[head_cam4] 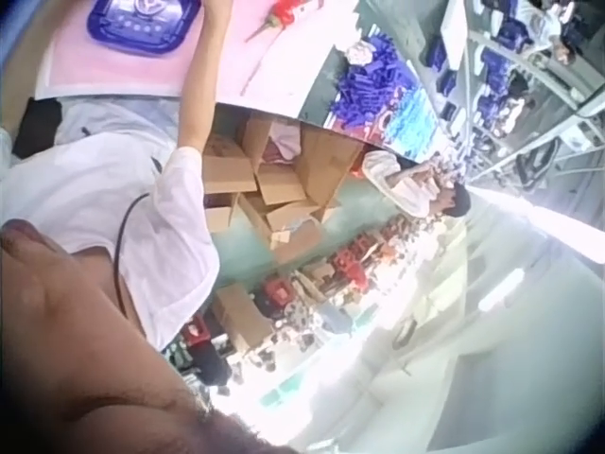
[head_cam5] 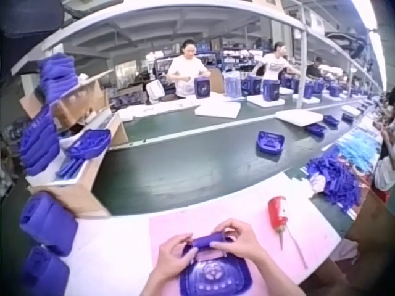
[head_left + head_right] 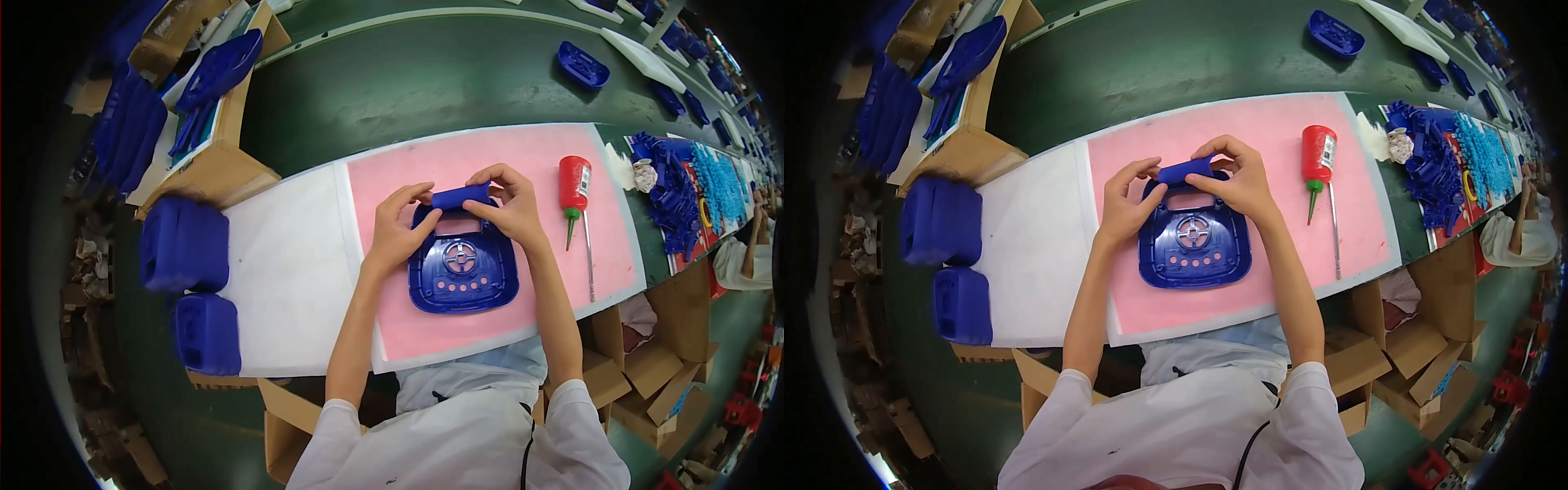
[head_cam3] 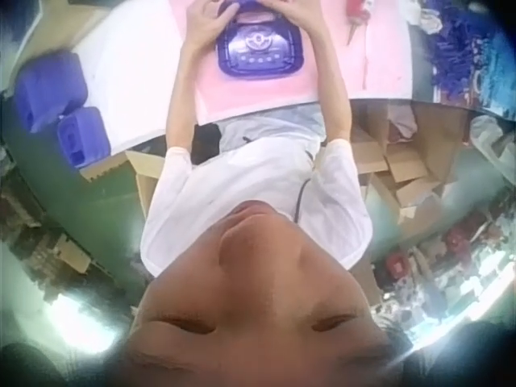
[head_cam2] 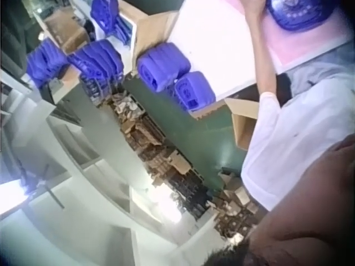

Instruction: The person applies glue from a bottle to a blue plastic casing, then attaches a plastic handle piece to it by hand.

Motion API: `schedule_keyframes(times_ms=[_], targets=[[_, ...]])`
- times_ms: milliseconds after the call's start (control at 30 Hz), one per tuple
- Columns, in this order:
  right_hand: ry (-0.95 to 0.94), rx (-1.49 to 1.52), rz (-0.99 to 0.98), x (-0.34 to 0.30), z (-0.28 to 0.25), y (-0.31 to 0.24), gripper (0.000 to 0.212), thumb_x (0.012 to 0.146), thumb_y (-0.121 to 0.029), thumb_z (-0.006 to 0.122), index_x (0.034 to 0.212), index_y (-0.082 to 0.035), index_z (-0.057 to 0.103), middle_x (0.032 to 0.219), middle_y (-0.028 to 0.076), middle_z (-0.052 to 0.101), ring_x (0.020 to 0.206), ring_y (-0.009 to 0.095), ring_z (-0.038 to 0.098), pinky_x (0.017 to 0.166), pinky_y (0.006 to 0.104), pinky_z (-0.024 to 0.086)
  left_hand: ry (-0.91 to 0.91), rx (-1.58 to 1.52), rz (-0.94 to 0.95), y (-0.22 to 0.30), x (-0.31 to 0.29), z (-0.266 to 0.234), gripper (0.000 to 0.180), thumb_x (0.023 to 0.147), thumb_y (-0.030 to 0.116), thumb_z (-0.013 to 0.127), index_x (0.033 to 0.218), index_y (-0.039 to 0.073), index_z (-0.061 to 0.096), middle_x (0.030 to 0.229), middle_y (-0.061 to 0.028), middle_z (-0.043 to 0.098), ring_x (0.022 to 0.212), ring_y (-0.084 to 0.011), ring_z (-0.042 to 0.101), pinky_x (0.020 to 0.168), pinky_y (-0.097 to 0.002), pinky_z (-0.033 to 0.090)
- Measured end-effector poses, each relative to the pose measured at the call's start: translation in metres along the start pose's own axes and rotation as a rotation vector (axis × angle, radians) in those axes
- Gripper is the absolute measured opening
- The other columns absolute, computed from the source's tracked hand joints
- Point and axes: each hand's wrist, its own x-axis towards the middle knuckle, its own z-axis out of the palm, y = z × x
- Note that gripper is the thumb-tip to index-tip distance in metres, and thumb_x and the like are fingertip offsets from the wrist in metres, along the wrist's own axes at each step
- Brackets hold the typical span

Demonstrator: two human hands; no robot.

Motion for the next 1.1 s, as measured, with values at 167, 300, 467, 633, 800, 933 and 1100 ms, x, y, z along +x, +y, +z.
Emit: schedule_keyframes(times_ms=[167,300,467,633,800,933,1100], targets=[[-0.030,-0.198,-0.079,-0.002,-0.003,0.005,0.033,0.069,-0.005,0.083,0.096,-0.003,0.066,0.094,0.007,0.069,0.090,0.016,0.066,0.079,0.0309,0.054,-0.006,0.018,-0.054,-0.005,-0.003,-0.004,0.031,0.072,0.001,0.075,0.102,0.002,0.070,0.090,-0.0089,0.070,0.086,-0.0184,0.065,0.084,-0.0315,0.049],[-0.054,-0.430,-0.168,-0.001,-0.004,0.002,0.035,0.065,-0.003,0.083,0.096,-0.002,0.068,0.094,0.008,0.069,0.092,0.019,0.065,0.081,0.0327,0.052,0.037,-0.033,-0.040,-0.005,-0.001,-0.002,0.031,0.070,0.000,0.076,0.100,0.003,0.071,0.086,-0.0068,0.069,0.086,-0.0185,0.063,0.083,-0.0316,0.049],[-0.093,-0.592,-0.339,-0.001,-0.004,0.008,0.030,0.064,-0.004,0.080,0.092,-0.002,0.069,0.092,0.010,0.069,0.091,0.026,0.063,0.079,0.0355,0.052,-0.026,0.127,0.028,-0.010,0.001,-0.003,0.036,0.066,0.000,0.075,0.101,0.007,0.072,0.080,-0.0042,0.066,0.087,-0.0199,0.056,0.083,-0.0330,0.047],[-0.103,-0.592,-0.372,-0.001,-0.003,0.013,0.026,0.067,-0.004,0.078,0.090,-0.002,0.068,0.092,0.009,0.069,0.089,0.027,0.063,0.077,0.0362,0.052,-0.036,0.222,-0.001,-0.006,0.000,0.003,0.036,0.067,0.002,0.075,0.103,0.008,0.072,0.084,-0.0051,0.061,0.091,-0.0202,0.052,0.086,-0.0328,0.045],[-0.126,-0.622,-0.313,-0.003,-0.002,0.011,0.023,0.067,-0.004,0.077,0.088,-0.002,0.068,0.093,0.009,0.070,0.088,0.026,0.064,0.077,0.0359,0.053,-0.058,0.306,-0.015,-0.011,-0.002,0.003,0.035,0.068,0.007,0.076,0.103,0.008,0.071,0.098,-0.0071,0.060,0.097,-0.0210,0.052,0.087,-0.0330,0.045],[-0.121,-0.618,-0.315,-0.004,-0.003,0.013,0.023,0.067,-0.004,0.077,0.088,-0.003,0.068,0.092,0.009,0.070,0.087,0.026,0.064,0.076,0.0362,0.053,-0.092,0.232,-0.097,-0.013,-0.003,0.003,0.034,0.069,0.006,0.075,0.102,0.007,0.071,0.098,-0.0068,0.060,0.099,-0.0217,0.052,0.087,-0.0323,0.046],[-0.136,-0.639,-0.345,-0.003,-0.002,0.014,0.023,0.067,-0.005,0.078,0.088,-0.003,0.068,0.092,0.009,0.070,0.086,0.027,0.064,0.074,0.0364,0.053,-0.097,0.087,-0.151,-0.008,-0.001,0.002,0.031,0.071,0.002,0.074,0.102,0.006,0.070,0.097,-0.0065,0.061,0.093,-0.0190,0.057,0.083,-0.0294,0.046]])
